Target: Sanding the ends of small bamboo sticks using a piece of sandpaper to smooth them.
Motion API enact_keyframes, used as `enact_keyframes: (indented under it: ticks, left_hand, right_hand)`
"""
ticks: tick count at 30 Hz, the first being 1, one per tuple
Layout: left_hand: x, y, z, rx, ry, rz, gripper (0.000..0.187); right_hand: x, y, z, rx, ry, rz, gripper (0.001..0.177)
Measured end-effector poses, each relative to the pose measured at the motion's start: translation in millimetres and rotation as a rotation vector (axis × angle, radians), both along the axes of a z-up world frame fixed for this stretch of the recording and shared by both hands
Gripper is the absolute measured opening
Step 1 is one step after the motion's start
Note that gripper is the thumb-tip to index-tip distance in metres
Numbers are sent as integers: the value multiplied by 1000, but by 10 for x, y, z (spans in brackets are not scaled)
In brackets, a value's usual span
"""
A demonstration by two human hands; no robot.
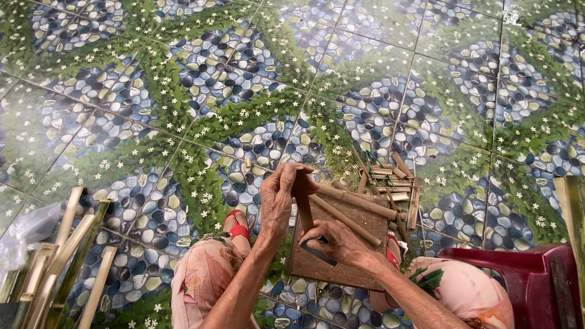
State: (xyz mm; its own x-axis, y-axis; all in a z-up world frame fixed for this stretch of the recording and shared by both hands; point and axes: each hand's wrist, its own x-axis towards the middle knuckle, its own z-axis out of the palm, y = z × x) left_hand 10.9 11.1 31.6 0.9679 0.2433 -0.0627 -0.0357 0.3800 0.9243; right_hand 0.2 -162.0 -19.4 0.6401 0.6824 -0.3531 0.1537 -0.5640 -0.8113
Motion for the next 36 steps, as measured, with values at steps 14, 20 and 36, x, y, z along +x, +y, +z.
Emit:
enact_keyframes:
  ticks: [14, 20, 36]
  left_hand:
    - [-69, -124, -276, 381, 75, -116, 22]
    - [-74, -70, -269, 585, 115, -161, 25]
    - [-69, -139, -264, 751, 137, -463, 30]
  right_hand:
    - [143, -82, -35, 216, -50, -119, 23]
    - [385, -262, 487, 538, -41, -655, 22]
    - [523, -390, 826, 896, 302, -813, 20]
